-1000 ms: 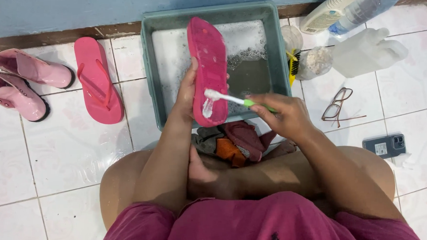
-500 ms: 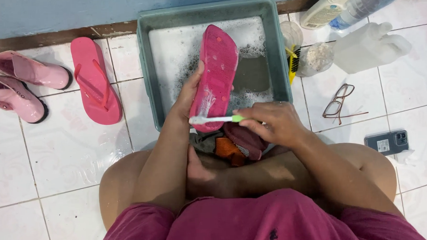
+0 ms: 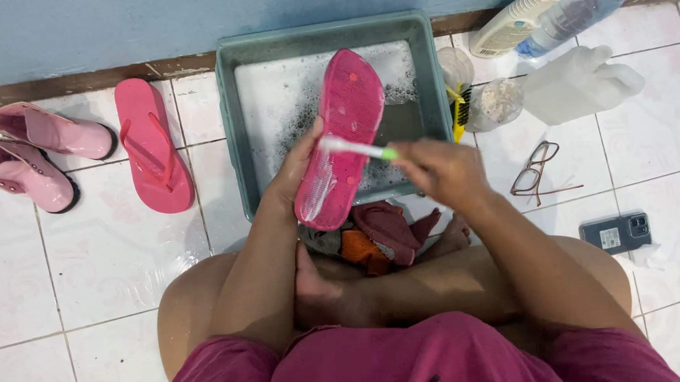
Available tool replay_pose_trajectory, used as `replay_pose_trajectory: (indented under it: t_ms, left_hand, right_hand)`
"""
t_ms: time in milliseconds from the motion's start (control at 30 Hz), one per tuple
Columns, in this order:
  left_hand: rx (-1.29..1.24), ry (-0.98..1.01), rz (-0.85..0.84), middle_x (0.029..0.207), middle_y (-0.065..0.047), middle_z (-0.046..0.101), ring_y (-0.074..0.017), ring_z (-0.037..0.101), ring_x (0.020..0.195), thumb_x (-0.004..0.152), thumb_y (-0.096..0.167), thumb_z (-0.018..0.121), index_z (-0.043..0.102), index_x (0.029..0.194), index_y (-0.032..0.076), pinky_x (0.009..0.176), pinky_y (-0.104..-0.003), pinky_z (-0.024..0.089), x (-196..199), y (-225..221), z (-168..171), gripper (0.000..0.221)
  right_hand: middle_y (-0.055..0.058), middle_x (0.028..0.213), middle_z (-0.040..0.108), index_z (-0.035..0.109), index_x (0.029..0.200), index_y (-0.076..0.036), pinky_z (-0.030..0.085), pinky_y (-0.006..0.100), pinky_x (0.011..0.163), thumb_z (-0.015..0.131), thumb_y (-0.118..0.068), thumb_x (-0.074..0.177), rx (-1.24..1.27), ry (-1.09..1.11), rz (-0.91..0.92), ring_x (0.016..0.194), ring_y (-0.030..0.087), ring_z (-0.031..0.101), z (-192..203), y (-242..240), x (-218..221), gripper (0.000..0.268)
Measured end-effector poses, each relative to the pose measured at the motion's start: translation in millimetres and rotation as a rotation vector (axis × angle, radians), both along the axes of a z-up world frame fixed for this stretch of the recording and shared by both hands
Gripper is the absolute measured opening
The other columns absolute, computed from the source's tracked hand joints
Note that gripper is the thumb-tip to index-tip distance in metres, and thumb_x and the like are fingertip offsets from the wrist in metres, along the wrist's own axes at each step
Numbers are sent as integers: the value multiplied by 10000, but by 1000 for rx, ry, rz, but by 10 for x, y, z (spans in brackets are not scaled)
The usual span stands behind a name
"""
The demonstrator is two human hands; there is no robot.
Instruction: Cleaning a pink flip-flop using a large brush and a toothbrush in a basin of soapy water.
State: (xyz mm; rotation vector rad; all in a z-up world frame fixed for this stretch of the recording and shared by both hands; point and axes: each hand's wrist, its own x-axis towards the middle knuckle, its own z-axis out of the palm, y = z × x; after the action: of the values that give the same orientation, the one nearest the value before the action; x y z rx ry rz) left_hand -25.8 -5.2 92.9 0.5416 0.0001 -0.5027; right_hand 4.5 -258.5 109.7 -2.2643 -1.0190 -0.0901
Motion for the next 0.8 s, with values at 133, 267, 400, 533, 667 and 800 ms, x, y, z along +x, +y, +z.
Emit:
replay_pose_trajectory:
  t_ms: [133,267,400,533,667,800]
  left_hand:
    - [-31,-21,-55,862,-95,741,-193,768,707,1026,537,485,603,1115,130,746,-360,661,11,-53,-34,434]
    - [79,5,-33,869,-73,746,-166,761,705,991,572,536,627,1146,139,688,-320,654,18,-36,-54,468]
    - [130,6,-81,887,-94,745,-170,757,707,980,603,528,652,1186,141,708,-347,660,-2,-17,-159,521]
    - [96,36,-68,938,-124,747,-214,764,732,1005,546,535,641,1235,103,738,-386,651,9,-26,-256,510]
    - [178,-71,-61,945,-83,732,-171,758,793,986,586,543,590,1281,157,807,-370,631,7,15,-300,523]
    - [292,-134,-16,1133,-157,700,-266,752,929,1034,450,536,500,1443,95,951,-485,581,14,-68,-463,542]
  right_hand:
    - [60,958,782,797,1154,-174,574,409,755,789,-251,1015,15,-170,-260,886,312,746,-176,-219,498,159]
    - [55,868,767,811,1084,-213,577,414,736,793,-316,990,-109,-284,-186,804,284,743,-146,-143,444,141]
    - [72,837,747,806,1104,-195,561,412,693,804,-248,982,-107,-268,-142,769,298,728,-71,-176,546,133]
    - [39,840,713,793,1177,-213,563,424,679,760,-321,1047,-85,-370,-231,769,297,718,-53,-109,582,171]
    - [29,785,693,804,1128,-240,560,408,677,769,-351,1029,-164,-438,-253,728,285,699,111,-89,464,152]
    - [2,850,707,794,1220,-240,563,387,670,762,-343,1082,-140,-484,-330,765,271,717,208,-152,592,175]
